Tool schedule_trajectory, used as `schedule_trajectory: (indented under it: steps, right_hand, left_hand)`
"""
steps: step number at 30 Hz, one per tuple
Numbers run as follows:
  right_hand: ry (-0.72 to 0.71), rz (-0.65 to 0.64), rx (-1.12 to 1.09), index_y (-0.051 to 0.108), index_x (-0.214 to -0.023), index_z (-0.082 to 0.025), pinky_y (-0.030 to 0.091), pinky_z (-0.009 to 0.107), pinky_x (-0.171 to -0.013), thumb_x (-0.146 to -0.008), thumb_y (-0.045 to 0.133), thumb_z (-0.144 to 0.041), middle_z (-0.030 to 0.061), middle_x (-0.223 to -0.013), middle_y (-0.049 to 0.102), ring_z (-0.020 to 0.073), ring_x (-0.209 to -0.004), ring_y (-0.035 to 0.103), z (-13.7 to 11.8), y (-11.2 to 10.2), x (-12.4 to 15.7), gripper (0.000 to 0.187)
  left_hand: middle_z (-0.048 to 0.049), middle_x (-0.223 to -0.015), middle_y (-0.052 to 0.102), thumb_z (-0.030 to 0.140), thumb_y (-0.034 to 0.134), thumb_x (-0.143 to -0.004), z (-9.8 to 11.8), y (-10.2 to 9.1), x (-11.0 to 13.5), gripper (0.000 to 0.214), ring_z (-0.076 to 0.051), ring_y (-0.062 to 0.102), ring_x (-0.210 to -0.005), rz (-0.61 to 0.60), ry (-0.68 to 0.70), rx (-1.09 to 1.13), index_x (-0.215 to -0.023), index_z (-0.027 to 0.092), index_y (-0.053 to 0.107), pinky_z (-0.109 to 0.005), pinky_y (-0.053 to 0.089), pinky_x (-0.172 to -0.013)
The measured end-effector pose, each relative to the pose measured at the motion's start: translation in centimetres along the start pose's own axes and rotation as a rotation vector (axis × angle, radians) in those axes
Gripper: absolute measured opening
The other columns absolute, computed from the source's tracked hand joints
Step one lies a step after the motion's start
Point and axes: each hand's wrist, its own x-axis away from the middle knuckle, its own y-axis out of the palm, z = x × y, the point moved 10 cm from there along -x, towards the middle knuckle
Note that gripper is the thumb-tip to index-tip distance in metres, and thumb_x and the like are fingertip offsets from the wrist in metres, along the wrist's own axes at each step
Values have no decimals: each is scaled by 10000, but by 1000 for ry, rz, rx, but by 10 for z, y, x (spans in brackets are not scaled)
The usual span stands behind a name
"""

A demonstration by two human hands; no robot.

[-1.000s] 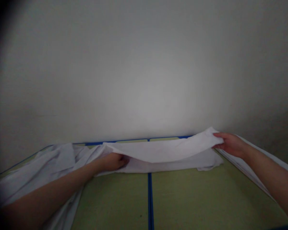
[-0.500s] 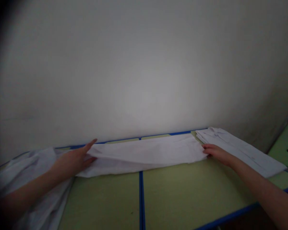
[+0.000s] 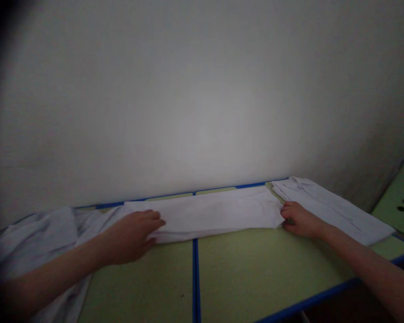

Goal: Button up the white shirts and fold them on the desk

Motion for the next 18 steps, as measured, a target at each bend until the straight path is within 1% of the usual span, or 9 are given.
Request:
schedule_trajectory:
  steps: [2,3,4,5,7,9,12,15,18]
  right_hand:
    - [-50,-2,60,587,-628,-186,357,336,-804,-660,547,-174,73,-771,608,217,-838,525,-7,2,-1,53]
    - [-71,8,93,589,-639,-185,350,338,-809,-680,531,-167,71,-778,607,214,-841,521,-11,2,-2,73]
    - [-82,22,123,590,-651,-183,346,339,-811,-697,516,-158,71,-783,606,211,-840,519,-14,2,-3,91]
    - [-81,36,148,591,-661,-180,344,339,-810,-710,504,-151,73,-788,604,209,-837,518,-15,2,-3,104]
    - [-46,62,179,596,-688,-170,347,337,-813,-725,493,-147,83,-809,604,209,-841,520,-15,3,-4,111]
    - [8,79,187,605,-726,-161,353,333,-818,-730,492,-144,96,-843,609,214,-860,526,-13,3,-4,114]
    - [147,75,111,621,-779,-159,376,301,-775,-733,496,-149,93,-848,628,204,-834,551,-2,6,-1,134]
    - [332,62,-17,629,-829,-170,388,267,-680,-755,529,-254,71,-826,649,186,-754,575,14,13,7,150]
    - [546,112,-48,617,-812,-169,375,269,-613,-767,540,-459,79,-780,649,194,-701,585,33,17,16,304]
  left_hand:
    - [-103,-982,585,359,530,-763,77,-8,-33,341,-246,536,-939,23,208,77,-1061,205,595,-374,413,-840]
    - [-106,-977,580,392,539,-761,108,-10,-50,370,-247,532,-939,53,276,104,-1073,199,583,-369,419,-829]
    - [-116,-986,574,411,546,-757,135,-9,-68,400,-253,527,-950,86,321,117,-1086,185,570,-373,421,-829]
    - [-127,-996,568,422,546,-757,156,-6,-86,414,-260,522,-961,115,348,119,-1088,173,562,-377,425,-820]
    - [-137,-999,567,423,517,-778,190,5,-121,382,-269,525,-956,152,387,107,-1054,162,563,-389,436,-783]
    - [-141,-976,582,384,472,-815,214,16,-152,320,-272,541,-930,183,415,102,-1015,157,575,-390,445,-732]
    - [-153,-921,619,293,424,-849,236,26,-190,260,-269,577,-881,203,421,127,-989,171,606,-379,447,-679]
    - [-174,-868,650,212,410,-842,248,36,-215,258,-280,613,-830,133,439,151,-902,163,656,-393,459,-669]
    - [-190,-859,663,176,429,-814,248,42,-231,253,-303,627,-819,69,441,166,-844,134,677,-415,477,-683]
